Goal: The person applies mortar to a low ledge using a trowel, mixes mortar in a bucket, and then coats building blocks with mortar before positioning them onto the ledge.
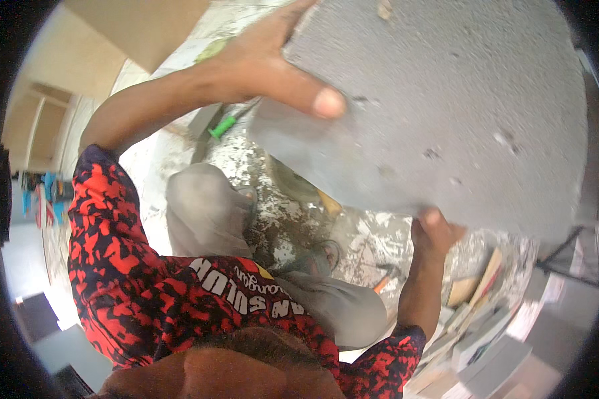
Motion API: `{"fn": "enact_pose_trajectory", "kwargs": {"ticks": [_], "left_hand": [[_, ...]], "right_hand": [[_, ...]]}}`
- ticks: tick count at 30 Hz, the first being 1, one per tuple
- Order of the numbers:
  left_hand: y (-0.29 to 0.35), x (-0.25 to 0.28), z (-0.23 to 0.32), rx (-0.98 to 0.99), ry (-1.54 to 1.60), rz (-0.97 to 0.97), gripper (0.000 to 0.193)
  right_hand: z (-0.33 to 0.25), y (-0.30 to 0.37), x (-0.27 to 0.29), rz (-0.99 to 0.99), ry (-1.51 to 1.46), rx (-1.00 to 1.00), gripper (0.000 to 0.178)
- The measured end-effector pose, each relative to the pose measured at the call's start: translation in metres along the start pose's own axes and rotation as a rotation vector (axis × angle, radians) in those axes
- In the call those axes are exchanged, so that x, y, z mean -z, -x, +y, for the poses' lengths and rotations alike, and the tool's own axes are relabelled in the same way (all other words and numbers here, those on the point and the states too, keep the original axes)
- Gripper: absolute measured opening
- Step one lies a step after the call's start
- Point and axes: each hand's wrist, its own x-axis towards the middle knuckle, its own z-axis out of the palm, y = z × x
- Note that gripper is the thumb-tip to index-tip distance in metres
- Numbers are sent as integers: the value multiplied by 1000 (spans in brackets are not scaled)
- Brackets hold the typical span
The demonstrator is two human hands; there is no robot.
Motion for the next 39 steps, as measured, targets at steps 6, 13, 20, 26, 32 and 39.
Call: {"fn": "enact_pose_trajectory", "kwargs": {"ticks": [6,13,20,26,32,39], "left_hand": [[102,73,30,393,-705,279,105],[252,90,-57,752,-835,602,99],[322,90,-81,1169,-577,793,93],[372,90,-83,1217,-837,732,91],[396,97,-95,1319,-865,722,89],[418,85,-114,1328,-957,684,87]], "right_hand": [[65,-18,-129,-867,739,69,53],[163,14,-130,-1352,1404,46,39],[185,-4,-127,-1521,1419,-215,40],[83,-24,-89,-1079,1230,-604,40],[77,-19,-75,-915,1235,-438,46],[102,-6,-77,-1055,1380,-236,48]]}}
